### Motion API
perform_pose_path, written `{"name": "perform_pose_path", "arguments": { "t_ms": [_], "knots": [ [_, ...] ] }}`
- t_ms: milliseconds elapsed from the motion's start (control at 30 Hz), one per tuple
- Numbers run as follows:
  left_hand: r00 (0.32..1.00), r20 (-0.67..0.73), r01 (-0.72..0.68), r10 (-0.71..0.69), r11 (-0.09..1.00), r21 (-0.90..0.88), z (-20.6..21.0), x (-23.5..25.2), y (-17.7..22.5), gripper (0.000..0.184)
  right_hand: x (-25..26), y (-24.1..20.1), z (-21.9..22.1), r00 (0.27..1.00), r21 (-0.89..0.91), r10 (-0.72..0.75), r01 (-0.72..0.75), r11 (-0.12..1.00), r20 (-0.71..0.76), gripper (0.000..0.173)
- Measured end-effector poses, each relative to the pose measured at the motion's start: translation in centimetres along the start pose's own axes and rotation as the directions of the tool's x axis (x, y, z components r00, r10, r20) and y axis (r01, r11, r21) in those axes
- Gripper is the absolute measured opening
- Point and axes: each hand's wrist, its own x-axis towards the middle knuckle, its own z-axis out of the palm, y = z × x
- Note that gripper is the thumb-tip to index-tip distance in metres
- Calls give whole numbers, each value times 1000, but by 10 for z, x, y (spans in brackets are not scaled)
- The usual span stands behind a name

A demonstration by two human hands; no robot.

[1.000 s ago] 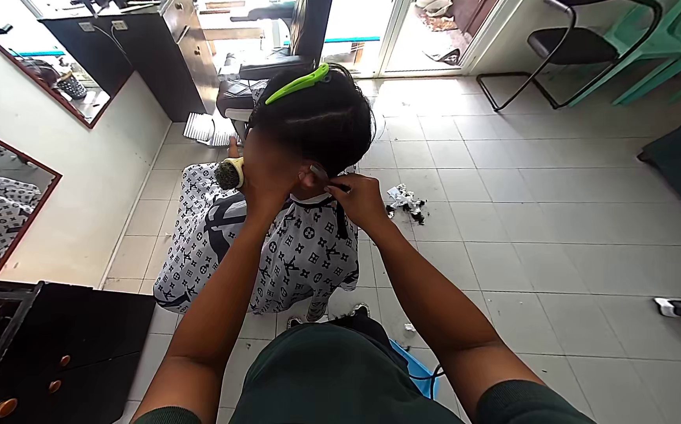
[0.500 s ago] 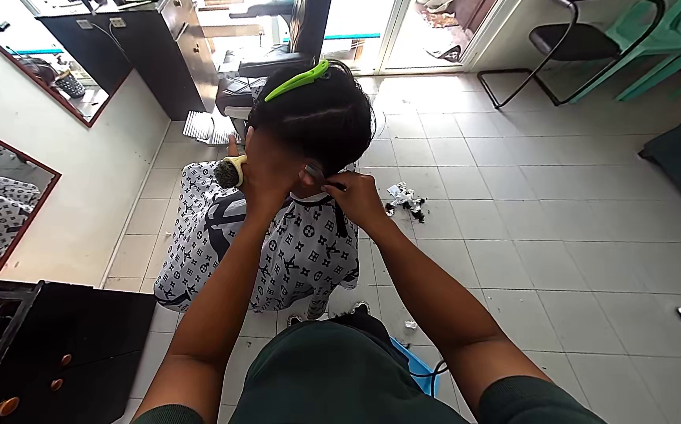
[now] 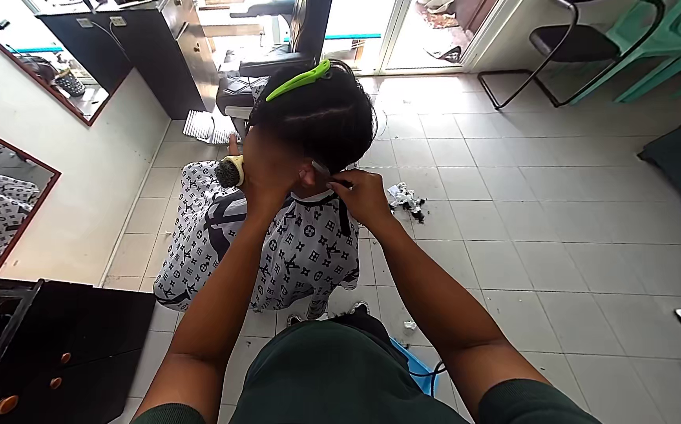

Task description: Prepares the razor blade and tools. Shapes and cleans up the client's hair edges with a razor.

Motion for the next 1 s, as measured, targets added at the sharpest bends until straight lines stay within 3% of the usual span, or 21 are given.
{"name": "perform_pose_path", "arguments": {
  "t_ms": [333, 400, 467, 533, 600, 633, 667, 700, 733, 767, 867, 967, 1000],
  "knots": [
    [1000, 1, -15, 15, 1000, 0, 2, 1, -1, 121, 3, -4, 0, 1000, -14, -2, 2, 1000, 16, 17],
    [999, -3, -39, 39, 999, -34, 3, -1, -3, 121, -4, -6, 1, 998, 7, -55, 55, 998, 17, 16],
    [991, -61, -126, 118, 981, -149, 0, -10, -7, 116, -17, -1, -6, 979, 71, -206, 205, 976, 7, 15],
    [961, -126, -275, 246, 898, -344, -9, -31, -13, 95, -36, 11, -19, 960, 198, -278, 267, 943, 30, 17],
    [933, -45, -313, 356, 746, -588, -16, -58, -16, 59, -52, 19, -33, 979, 290, -161, 119, 949, 127, 21],
    [908, 72, -228, 412, 633, -740, -17, -70, -18, 44, -59, 20, -37, 979, 261, -71, 18, 965, 193, 24],
    [835, 223, -84, 503, 518, -851, -17, -78, -19, 46, -64, 19, -39, 963, 178, 14, -63, 982, 268, 27],
    [716, 347, 65, 606, 437, -897, -15, -83, -19, 56, -68, 16, -41, 934, 81, 79, -114, 990, 349, 29],
    [610, 405, 169, 681, 388, -906, -12, -87, -16, 62, -73, 10, -41, 910, 32, 97, -120, 992, 404, 30],
    [549, 418, 236, 724, 345, -908, -8, -90, -14, 64, -79, 4, -39, 907, 59, 73, -107, 993, 415, 29],
    [550, 386, 330, 741, 232, -915, -2, -89, -17, 64, -96, -6, -30, 966, 408, -6, -103, 907, 258, 22],
    [575, 373, 352, 729, 191, -916, -1, -84, -24, 65, -99, -6, -21, 971, 341, 37, -119, 933, 238, 26],
    [625, 382, 320, 681, 223, -921, -2, -83, -23, 64, -101, -5, -17, 976, 381, -5, -80, 921, 217, 25]
  ]
}}
